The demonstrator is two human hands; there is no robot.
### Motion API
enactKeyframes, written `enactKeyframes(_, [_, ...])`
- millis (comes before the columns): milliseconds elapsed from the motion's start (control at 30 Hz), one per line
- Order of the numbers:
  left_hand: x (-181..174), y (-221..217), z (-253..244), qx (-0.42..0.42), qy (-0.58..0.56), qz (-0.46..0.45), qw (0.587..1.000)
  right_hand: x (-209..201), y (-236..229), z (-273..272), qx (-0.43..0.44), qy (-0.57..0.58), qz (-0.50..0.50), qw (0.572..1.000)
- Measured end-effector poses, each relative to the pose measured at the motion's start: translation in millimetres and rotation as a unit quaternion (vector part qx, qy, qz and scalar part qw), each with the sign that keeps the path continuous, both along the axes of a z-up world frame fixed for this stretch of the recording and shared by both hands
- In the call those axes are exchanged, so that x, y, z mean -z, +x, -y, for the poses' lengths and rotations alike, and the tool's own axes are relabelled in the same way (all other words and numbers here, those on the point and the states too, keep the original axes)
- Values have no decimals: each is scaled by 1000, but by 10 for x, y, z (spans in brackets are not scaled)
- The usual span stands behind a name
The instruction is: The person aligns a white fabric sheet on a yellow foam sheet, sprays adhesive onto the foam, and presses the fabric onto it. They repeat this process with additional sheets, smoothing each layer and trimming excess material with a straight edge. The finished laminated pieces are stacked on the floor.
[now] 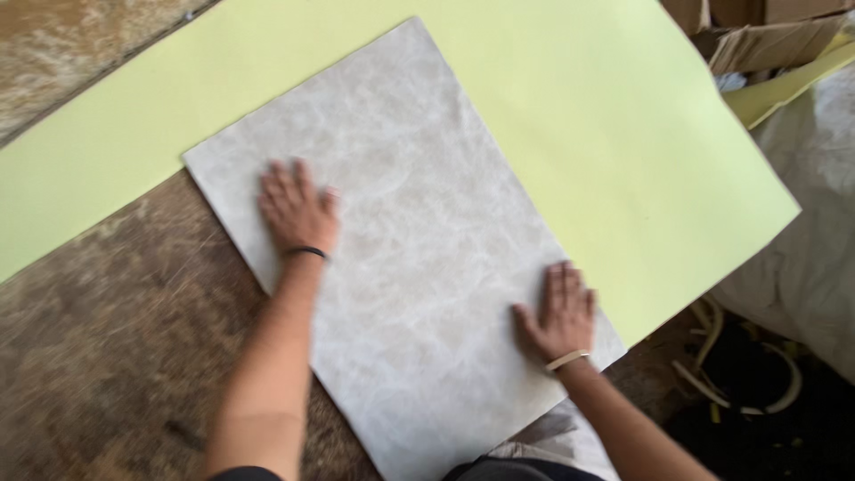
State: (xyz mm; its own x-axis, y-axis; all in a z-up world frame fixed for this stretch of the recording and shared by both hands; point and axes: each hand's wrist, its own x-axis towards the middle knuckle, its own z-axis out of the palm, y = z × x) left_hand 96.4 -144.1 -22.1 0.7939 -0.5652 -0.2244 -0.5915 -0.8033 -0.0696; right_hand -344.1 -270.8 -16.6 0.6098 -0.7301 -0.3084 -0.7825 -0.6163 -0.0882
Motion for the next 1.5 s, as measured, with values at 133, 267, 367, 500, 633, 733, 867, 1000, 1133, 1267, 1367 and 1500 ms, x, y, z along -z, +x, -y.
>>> enactKeyframes(133, [-132,-1406,-109,132,58,-27,989,69,-374,8,30,-7,49,998])
enactKeyframes(267, [-341,-2830,-452,151,-50,-110,981,163,-433,52,24,-8,45,999])
enactKeyframes(367, [-434,-3608,-845,161,-111,-96,976,147,-536,0,-16,-3,44,999])
enactKeyframes(500, [-422,-4219,-1406,116,-74,-142,980,6,-907,-74,-63,5,45,997])
enactKeyframes(633, [-224,-4434,-1933,-10,-40,-142,989,11,-1139,-92,-99,7,43,994])
enactKeyframes(733, [-36,-4456,-2260,-101,-141,-58,983,40,-1166,-55,-108,10,76,991])
enactKeyframes(867, [1,-4279,-2678,-361,-304,-63,879,28,-1119,-19,-118,24,37,992])
enactKeyframes(1000, [-219,-3833,-3203,-497,-155,158,839,25,-1080,0,-100,46,-7,994])
enactKeyframes(1133, [-201,-3479,-3410,-578,-170,21,798,12,-836,-101,-134,0,-64,989])
enactKeyframes(1267, [76,-3131,-3473,-631,-295,-1,717,-129,-370,-393,-206,58,72,974])
enactKeyframes(1367, [253,-2867,-3306,-601,-529,-87,593,-360,158,-643,-258,117,217,934])
enactKeyframes(1500, [152,-2381,-2634,-539,-682,-289,400,-672,1049,-1027,-206,317,214,900])
